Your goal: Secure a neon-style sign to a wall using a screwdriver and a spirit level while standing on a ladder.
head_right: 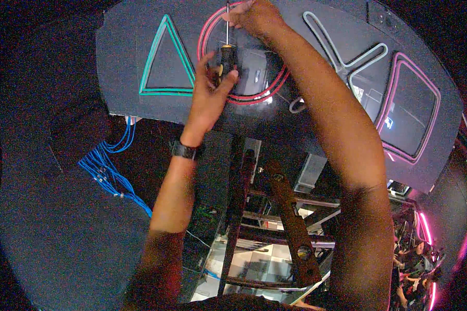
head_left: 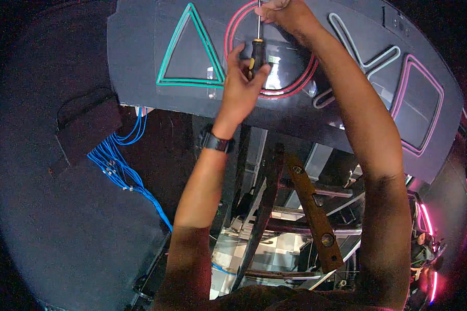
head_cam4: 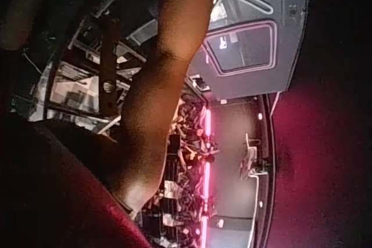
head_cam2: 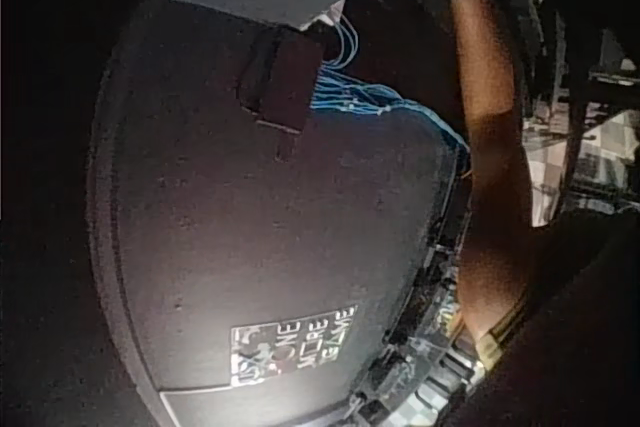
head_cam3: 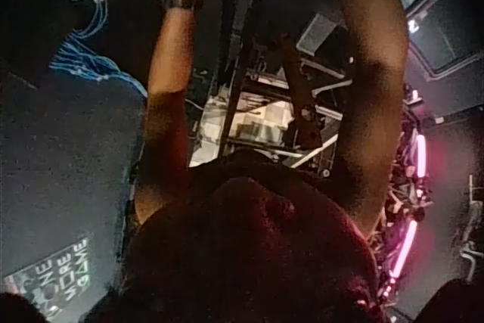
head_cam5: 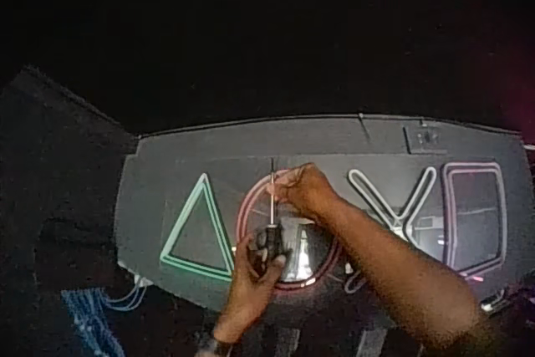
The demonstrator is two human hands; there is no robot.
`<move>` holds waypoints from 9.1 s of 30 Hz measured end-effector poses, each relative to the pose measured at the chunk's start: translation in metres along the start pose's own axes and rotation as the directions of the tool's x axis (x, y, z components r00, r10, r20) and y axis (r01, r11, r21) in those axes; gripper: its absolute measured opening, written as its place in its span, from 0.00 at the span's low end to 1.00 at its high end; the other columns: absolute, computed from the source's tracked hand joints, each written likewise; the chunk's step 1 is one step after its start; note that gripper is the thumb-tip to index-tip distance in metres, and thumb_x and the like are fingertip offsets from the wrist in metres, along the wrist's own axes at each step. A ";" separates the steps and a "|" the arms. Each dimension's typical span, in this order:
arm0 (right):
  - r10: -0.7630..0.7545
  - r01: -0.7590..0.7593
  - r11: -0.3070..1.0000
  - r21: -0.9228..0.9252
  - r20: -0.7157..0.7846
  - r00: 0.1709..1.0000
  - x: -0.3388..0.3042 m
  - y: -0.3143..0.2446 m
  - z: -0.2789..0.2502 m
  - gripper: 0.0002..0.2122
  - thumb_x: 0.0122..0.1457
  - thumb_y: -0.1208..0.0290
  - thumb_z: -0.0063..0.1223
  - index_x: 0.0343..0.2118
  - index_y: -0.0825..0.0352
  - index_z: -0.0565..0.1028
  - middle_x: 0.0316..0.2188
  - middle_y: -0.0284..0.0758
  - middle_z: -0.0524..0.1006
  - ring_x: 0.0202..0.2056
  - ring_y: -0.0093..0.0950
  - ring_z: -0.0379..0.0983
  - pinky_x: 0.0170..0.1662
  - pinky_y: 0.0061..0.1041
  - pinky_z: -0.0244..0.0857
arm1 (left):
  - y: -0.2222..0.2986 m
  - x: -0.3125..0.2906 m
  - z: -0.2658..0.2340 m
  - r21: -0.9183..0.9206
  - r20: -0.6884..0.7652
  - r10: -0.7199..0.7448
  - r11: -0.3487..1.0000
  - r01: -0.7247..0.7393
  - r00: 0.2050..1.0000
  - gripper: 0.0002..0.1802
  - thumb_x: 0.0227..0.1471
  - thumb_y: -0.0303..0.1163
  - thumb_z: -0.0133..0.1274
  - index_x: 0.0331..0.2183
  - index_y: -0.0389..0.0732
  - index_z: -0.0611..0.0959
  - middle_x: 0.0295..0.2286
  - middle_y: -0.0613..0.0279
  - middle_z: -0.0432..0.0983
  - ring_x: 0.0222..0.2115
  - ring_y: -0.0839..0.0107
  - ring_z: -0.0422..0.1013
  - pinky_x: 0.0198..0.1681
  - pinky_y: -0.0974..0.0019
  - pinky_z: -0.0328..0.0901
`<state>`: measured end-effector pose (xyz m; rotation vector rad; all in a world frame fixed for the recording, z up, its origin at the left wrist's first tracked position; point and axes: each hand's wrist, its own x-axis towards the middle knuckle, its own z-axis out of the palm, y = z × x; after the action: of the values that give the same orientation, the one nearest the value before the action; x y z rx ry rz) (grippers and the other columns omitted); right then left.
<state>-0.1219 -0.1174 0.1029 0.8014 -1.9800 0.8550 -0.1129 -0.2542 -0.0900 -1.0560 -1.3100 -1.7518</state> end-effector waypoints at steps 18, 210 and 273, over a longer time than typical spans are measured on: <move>-0.253 0.284 0.930 -0.233 0.155 0.955 -0.037 0.001 0.008 0.18 0.51 0.78 0.68 0.44 0.66 0.75 0.41 0.32 0.75 0.43 0.28 0.71 0.52 0.29 0.67 | 0.055 -0.017 -0.180 0.309 -0.421 0.239 0.945 -0.109 0.875 0.24 0.65 0.36 0.56 0.58 0.36 0.77 0.39 0.67 0.78 0.36 0.79 0.71 0.43 0.72 0.68; -0.459 0.482 0.775 -0.409 0.158 0.874 -0.074 -0.024 0.005 0.11 0.47 0.84 0.57 0.34 0.65 0.76 0.41 0.42 0.71 0.48 0.44 0.67 0.52 0.42 0.60 | 0.195 0.203 -0.278 0.771 0.181 -0.245 -0.566 -0.292 0.952 0.28 0.66 0.52 0.46 0.63 0.55 0.69 0.44 0.50 0.82 0.41 0.47 0.80 0.42 0.47 0.74; -0.460 0.503 0.735 -0.455 0.210 0.863 -0.070 -0.012 0.005 0.06 0.51 0.79 0.59 0.32 0.63 0.76 0.41 0.38 0.72 0.49 0.40 0.66 0.52 0.41 0.56 | 0.182 0.223 -0.256 0.522 0.513 -0.204 -0.697 -0.492 0.834 0.20 0.64 0.50 0.50 0.49 0.49 0.81 0.33 0.49 0.83 0.35 0.44 0.80 0.36 0.46 0.76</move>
<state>-0.0816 -0.1124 0.0439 0.9819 -1.8078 -0.0105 -0.0975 -0.5599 0.1444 -0.1527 -1.8076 0.9035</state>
